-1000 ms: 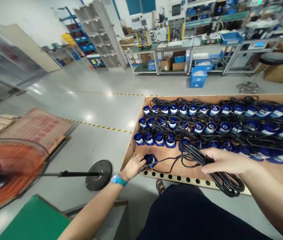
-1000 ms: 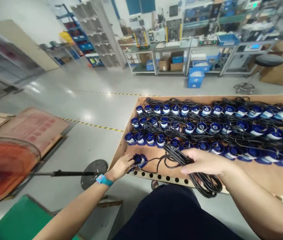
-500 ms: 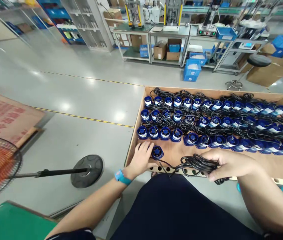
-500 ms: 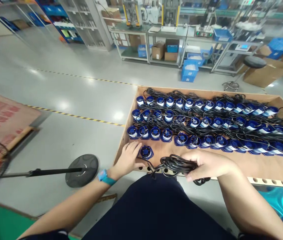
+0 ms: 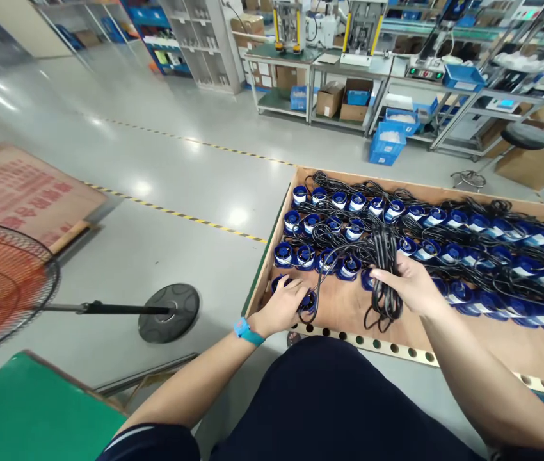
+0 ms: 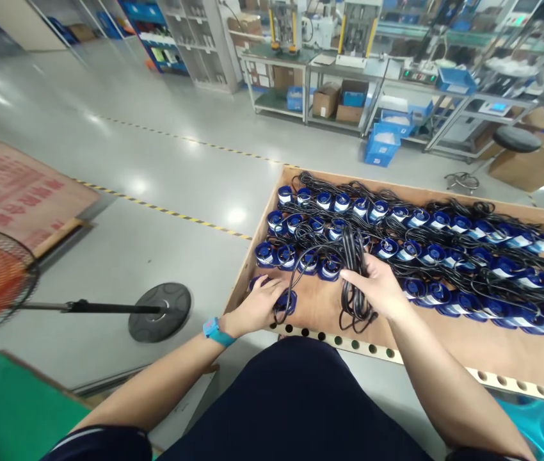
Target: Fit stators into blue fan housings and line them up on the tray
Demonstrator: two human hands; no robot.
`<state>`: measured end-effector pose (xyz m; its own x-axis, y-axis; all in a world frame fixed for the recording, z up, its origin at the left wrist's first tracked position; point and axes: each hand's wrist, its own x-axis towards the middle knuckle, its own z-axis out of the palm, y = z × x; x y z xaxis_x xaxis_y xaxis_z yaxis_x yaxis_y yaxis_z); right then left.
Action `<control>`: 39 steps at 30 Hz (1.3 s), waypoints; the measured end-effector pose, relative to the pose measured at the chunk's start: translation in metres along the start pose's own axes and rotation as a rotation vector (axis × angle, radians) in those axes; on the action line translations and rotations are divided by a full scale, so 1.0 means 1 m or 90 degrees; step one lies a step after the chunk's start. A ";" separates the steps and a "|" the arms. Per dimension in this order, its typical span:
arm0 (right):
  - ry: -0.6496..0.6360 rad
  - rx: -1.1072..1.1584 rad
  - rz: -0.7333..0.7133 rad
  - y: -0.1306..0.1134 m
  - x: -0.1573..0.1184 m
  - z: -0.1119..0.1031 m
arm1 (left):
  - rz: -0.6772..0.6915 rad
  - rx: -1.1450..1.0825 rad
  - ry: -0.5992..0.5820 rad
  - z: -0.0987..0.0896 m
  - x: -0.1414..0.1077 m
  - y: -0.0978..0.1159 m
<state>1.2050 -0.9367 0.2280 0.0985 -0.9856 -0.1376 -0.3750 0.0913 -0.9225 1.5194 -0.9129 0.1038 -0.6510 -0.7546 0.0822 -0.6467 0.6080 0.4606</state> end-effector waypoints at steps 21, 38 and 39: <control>-0.083 -0.369 -0.288 0.001 0.052 0.126 | -0.064 0.119 0.310 0.056 -0.050 -0.013; -0.428 -0.348 -0.319 -0.045 0.033 0.097 | -0.111 0.079 0.128 0.047 -0.016 0.010; -0.452 -0.364 -0.315 -0.045 0.037 0.107 | -0.106 0.068 0.115 0.046 -0.017 0.007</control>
<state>1.3239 -0.9623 0.2260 0.8119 -0.5664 -0.1412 -0.5073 -0.5651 -0.6506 1.5070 -0.8844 0.0648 -0.4570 -0.8723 0.1738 -0.7837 0.4873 0.3852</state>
